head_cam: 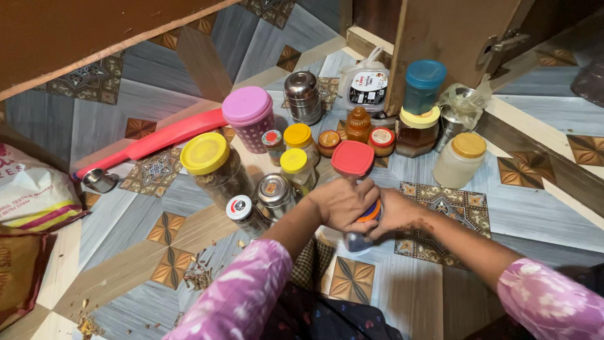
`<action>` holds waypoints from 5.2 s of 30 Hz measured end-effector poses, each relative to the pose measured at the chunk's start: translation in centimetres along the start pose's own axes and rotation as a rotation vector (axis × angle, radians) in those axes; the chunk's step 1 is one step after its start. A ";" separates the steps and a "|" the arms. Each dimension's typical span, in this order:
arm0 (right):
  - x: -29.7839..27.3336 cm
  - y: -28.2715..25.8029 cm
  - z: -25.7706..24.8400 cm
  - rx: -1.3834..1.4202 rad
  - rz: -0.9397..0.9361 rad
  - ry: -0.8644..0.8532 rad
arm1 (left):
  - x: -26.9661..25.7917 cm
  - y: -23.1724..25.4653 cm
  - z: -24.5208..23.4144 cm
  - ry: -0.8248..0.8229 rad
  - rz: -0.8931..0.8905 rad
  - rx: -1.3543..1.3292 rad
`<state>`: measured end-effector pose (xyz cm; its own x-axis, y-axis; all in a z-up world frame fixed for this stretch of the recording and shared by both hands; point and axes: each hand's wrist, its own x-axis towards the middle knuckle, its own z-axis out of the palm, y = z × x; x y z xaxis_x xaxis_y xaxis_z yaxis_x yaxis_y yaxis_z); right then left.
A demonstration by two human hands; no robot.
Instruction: The person sits on the kitchen floor with many plastic jars and containers spread out. They wipe the jars and lids with a checkered cloth, open lids, transfer grains from an orange container into a blue-lidded jar, and press lids closed on the containers.
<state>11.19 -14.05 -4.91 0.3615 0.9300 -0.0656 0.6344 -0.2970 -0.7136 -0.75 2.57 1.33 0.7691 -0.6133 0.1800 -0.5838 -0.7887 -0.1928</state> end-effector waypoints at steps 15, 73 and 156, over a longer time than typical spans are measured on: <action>-2.4 3.8 -2.7 -0.100 0.100 0.421 | -9.1 5.4 6.8 -0.814 -1.419 -0.292; -0.9 -2.8 -3.1 -0.299 -0.200 0.683 | 2.6 1.8 5.4 0.391 -1.030 -1.025; -3.4 0.2 -3.7 0.520 0.098 1.192 | 7.7 2.7 2.5 0.308 -1.303 -0.404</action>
<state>12.62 -18.09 -2.21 0.9411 0.0664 0.3314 0.3311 0.0155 -0.9435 4.22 -4.15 -0.20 0.7536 0.6178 0.2243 0.4233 -0.7173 0.5535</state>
